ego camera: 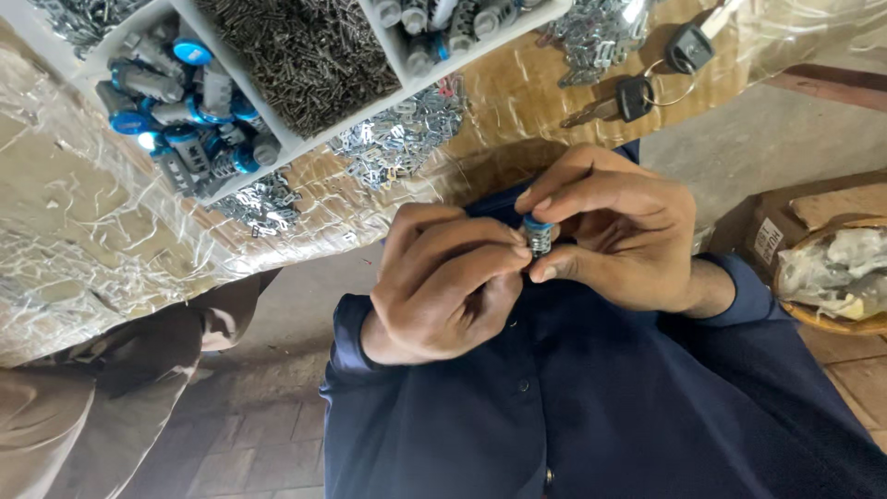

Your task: The person sits at a workbench and assembles small fittings one at a time. They pick small metal parts from a compartment tray, insert them into a blue-capped cylindrical fitting body held in the other hand, press the parts into place, and set completed fittings aside on the table.

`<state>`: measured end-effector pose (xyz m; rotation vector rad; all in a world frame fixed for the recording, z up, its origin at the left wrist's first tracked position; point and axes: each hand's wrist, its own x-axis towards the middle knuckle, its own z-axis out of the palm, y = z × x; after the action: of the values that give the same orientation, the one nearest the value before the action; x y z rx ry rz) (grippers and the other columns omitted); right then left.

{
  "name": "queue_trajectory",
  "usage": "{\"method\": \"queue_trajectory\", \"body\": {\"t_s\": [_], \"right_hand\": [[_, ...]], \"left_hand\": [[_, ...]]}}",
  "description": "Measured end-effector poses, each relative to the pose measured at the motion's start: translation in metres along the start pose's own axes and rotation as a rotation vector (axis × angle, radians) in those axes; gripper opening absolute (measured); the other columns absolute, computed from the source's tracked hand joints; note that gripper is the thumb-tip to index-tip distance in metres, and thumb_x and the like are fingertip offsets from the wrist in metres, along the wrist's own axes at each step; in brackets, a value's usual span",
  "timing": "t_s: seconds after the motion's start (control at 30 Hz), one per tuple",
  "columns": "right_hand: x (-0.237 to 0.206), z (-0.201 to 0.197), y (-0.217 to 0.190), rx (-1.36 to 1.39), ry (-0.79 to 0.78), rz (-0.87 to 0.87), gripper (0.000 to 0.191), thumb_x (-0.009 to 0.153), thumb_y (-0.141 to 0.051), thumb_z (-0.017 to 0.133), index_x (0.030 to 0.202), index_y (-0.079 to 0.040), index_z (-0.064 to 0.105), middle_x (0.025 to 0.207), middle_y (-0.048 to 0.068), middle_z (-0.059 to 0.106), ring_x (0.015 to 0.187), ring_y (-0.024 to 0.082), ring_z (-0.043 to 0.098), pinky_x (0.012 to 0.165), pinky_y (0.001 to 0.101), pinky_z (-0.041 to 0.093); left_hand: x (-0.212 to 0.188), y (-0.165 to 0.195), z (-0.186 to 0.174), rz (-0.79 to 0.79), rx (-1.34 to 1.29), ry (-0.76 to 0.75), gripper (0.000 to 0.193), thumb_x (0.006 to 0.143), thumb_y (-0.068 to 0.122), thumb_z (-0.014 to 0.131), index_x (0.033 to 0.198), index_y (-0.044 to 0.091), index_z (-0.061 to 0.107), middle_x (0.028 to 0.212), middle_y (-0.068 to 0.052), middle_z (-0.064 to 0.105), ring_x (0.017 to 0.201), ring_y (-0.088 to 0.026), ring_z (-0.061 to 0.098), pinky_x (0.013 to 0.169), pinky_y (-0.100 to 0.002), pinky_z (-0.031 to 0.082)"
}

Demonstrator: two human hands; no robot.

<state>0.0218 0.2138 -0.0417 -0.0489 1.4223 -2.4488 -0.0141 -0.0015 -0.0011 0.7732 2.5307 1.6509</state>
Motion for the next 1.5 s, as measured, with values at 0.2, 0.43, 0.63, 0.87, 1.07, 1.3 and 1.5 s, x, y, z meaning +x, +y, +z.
{"method": "queue_trajectory", "body": {"t_s": [0.2, 0.43, 0.63, 0.87, 1.07, 1.3, 1.5], "right_hand": [[0.003, -0.001, 0.0, -0.12, -0.018, -0.001, 0.033, 0.087, 0.0, 0.082, 0.117, 0.005, 0.07, 0.12, 0.018, 0.066, 0.102, 0.019, 0.073, 0.079, 0.0201, 0.065], [-0.008, -0.022, -0.014, -0.262, 0.107, -0.064, 0.036, 0.077, -0.005, 0.089, 0.107, 0.002, 0.071, 0.108, 0.015, 0.065, 0.106, 0.021, 0.072, 0.082, 0.0254, 0.063], [-0.023, -0.03, -0.021, 0.003, 0.24, -0.084, 0.032, 0.085, 0.0, 0.085, 0.114, 0.002, 0.071, 0.113, 0.018, 0.066, 0.087, 0.021, 0.077, 0.071, 0.0295, 0.072], [-0.017, -0.031, -0.019, -0.022, 0.169, -0.025, 0.035, 0.088, 0.005, 0.083, 0.12, 0.004, 0.067, 0.116, 0.02, 0.064, 0.093, 0.023, 0.077, 0.077, 0.031, 0.072], [-0.005, -0.018, -0.012, -0.057, 0.062, 0.037, 0.037, 0.086, 0.005, 0.084, 0.119, 0.004, 0.068, 0.124, 0.019, 0.062, 0.099, 0.02, 0.074, 0.084, 0.029, 0.069], [0.008, -0.006, -0.003, -0.179, -0.005, -0.069, 0.031, 0.087, -0.002, 0.085, 0.116, 0.001, 0.072, 0.115, 0.012, 0.065, 0.104, 0.016, 0.069, 0.087, 0.0222, 0.06], [0.008, -0.033, -0.021, -0.114, -0.288, 0.023, 0.03, 0.085, -0.005, 0.088, 0.112, 0.001, 0.076, 0.106, 0.012, 0.069, 0.093, 0.016, 0.073, 0.078, 0.0248, 0.062]], "left_hand": [[-0.004, -0.005, -0.005, -0.057, -0.121, -0.11, 0.028, 0.081, 0.0, 0.089, 0.103, 0.01, 0.074, 0.098, -0.005, 0.062, 0.081, -0.02, 0.057, 0.072, -0.03, 0.05], [0.014, 0.002, 0.012, -0.349, -0.379, -0.175, 0.032, 0.09, -0.007, 0.081, 0.114, 0.01, 0.068, 0.106, -0.008, 0.061, 0.089, -0.012, 0.062, 0.073, -0.026, 0.053], [0.037, -0.001, 0.035, 0.065, 0.625, -0.114, 0.032, 0.09, 0.014, 0.083, 0.119, 0.006, 0.076, 0.103, -0.01, 0.056, 0.09, -0.027, 0.06, 0.077, -0.037, 0.054], [0.014, -0.019, 0.018, 0.198, 0.501, -0.106, 0.026, 0.095, 0.009, 0.089, 0.113, 0.005, 0.071, 0.111, -0.009, 0.066, 0.098, -0.029, 0.065, 0.085, -0.038, 0.055], [0.022, 0.007, 0.002, -0.032, -0.088, -0.119, 0.028, 0.076, -0.009, 0.085, 0.095, 0.004, 0.069, 0.096, -0.008, 0.072, 0.087, -0.024, 0.066, 0.076, -0.037, 0.055], [0.013, 0.001, -0.005, 0.04, -0.005, -0.128, 0.037, 0.078, 0.003, 0.092, 0.109, 0.008, 0.073, 0.098, -0.007, 0.061, 0.084, -0.022, 0.058, 0.071, -0.031, 0.048], [0.002, -0.006, 0.002, -0.752, -1.049, -0.311, 0.05, 0.083, 0.004, 0.088, 0.127, 0.013, 0.066, 0.106, -0.001, 0.055, 0.086, -0.014, 0.053, 0.079, -0.023, 0.047]]}}
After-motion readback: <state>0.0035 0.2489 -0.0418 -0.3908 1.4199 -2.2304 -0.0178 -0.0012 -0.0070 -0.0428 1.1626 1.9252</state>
